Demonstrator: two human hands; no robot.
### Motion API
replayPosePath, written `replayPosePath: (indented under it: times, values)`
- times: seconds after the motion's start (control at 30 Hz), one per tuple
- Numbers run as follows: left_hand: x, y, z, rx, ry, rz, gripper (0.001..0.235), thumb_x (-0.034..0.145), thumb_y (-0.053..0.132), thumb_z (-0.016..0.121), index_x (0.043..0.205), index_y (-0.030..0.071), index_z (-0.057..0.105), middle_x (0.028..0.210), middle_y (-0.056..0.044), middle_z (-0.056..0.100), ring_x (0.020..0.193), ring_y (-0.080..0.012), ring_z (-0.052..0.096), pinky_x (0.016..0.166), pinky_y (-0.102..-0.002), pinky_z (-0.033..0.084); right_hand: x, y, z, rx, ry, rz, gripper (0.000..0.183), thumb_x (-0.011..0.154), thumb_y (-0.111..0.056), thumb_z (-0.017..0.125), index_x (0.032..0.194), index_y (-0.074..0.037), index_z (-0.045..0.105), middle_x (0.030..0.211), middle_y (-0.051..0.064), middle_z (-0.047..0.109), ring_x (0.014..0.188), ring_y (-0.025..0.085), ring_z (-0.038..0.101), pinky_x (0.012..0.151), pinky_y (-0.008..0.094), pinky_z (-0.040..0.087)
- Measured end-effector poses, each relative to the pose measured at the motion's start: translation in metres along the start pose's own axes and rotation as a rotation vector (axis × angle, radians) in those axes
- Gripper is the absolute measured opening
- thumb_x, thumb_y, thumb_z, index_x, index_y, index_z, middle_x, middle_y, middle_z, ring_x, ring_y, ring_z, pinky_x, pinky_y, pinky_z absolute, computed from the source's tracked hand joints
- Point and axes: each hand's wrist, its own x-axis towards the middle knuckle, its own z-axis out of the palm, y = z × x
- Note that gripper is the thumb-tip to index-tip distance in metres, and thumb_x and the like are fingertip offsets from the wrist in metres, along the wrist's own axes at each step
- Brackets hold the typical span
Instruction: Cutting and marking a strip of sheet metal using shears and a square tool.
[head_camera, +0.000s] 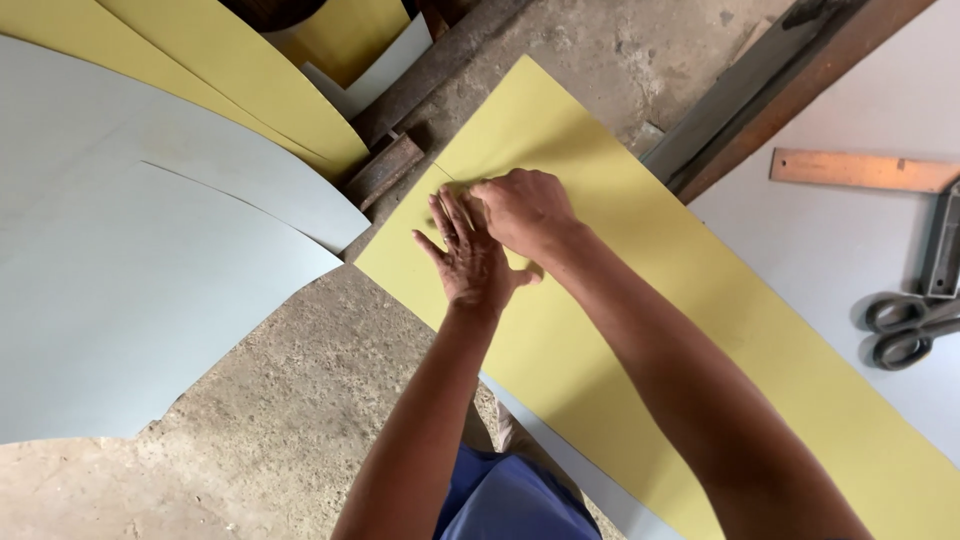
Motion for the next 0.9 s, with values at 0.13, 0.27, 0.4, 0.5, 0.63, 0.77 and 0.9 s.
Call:
replayPosePath:
  times: [0.13,0.27,0.4,0.5,0.63,0.77,0.9]
  values:
    - [0.008,-0.001,0.01,-0.021,0.05,-0.018,0.163,0.055,0.084,0.081,0.161,-0.004,-0.007,0.168,-0.03,-0.015,0.155,-0.0445,-0.014,0.117,-0.075,0.002,-0.055,0.023,-0.013,-0.071,-0.22,0.05,0.027,0.094,-0.024,0.068,0.119,-0.018,0.072,0.092,0.008,0.076,0.076,0.024,0.072,0.068,0.04,0.059]
    - [0.007,0.001,0.007,-0.009,0.075,-0.03,0.167,0.05,0.086,0.081,0.161,-0.005,-0.006,0.169,-0.028,-0.011,0.155,-0.0427,-0.014,0.118,-0.074,0.001,-0.127,0.055,-0.007,-0.101,-0.15,0.009,0.032,0.092,-0.007,0.059,0.116,-0.019,0.076,0.081,0.012,0.074,0.074,0.03,0.069,0.066,0.047,0.054]
    - [0.012,-0.004,0.013,0.007,0.069,-0.024,0.169,0.047,0.09,0.079,0.161,-0.003,-0.004,0.169,-0.028,-0.012,0.156,-0.0418,-0.016,0.117,-0.076,0.0,-0.185,0.08,0.005,0.008,-0.112,0.091,0.039,0.09,-0.008,0.056,0.124,-0.019,0.073,0.075,0.014,0.073,0.065,0.032,0.067,0.063,0.048,0.052]
    - [0.017,-0.005,0.018,0.004,0.088,-0.016,0.172,0.043,0.092,0.078,0.162,-0.001,-0.005,0.169,-0.028,-0.012,0.155,-0.0427,-0.016,0.117,-0.077,-0.001,-0.212,0.09,0.007,-0.022,-0.22,0.182,0.04,0.092,-0.008,0.055,0.128,-0.017,0.07,0.074,0.013,0.072,0.063,0.031,0.069,0.06,0.047,0.052]
    - [0.007,-0.002,0.026,0.036,0.122,-0.044,0.168,0.046,0.093,0.074,0.163,0.001,-0.005,0.169,-0.026,-0.013,0.155,-0.042,-0.017,0.117,-0.077,0.0,-0.231,0.102,0.018,0.038,-0.172,0.214,0.038,0.095,-0.007,0.054,0.126,-0.019,0.072,0.076,0.012,0.073,0.063,0.031,0.068,0.059,0.047,0.051]
    - [-0.022,0.006,0.066,-0.001,0.229,-0.1,0.157,0.055,0.092,0.066,0.164,0.003,-0.004,0.165,-0.031,-0.013,0.154,-0.0447,-0.014,0.118,-0.072,0.002,-0.237,0.118,0.046,0.212,0.273,0.038,0.025,0.088,-0.009,0.065,0.107,-0.015,0.08,0.083,0.011,0.075,0.069,0.03,0.069,0.062,0.045,0.054]
    - [-0.108,0.082,0.131,0.173,0.32,0.06,0.143,0.072,0.097,0.051,0.162,-0.003,0.004,0.165,-0.035,-0.007,0.155,-0.049,-0.003,0.122,-0.067,0.005,-0.216,0.104,0.05,0.236,0.432,0.055,0.017,0.091,-0.01,0.069,0.102,-0.013,0.081,0.087,0.01,0.076,0.075,0.03,0.07,0.066,0.043,0.056]
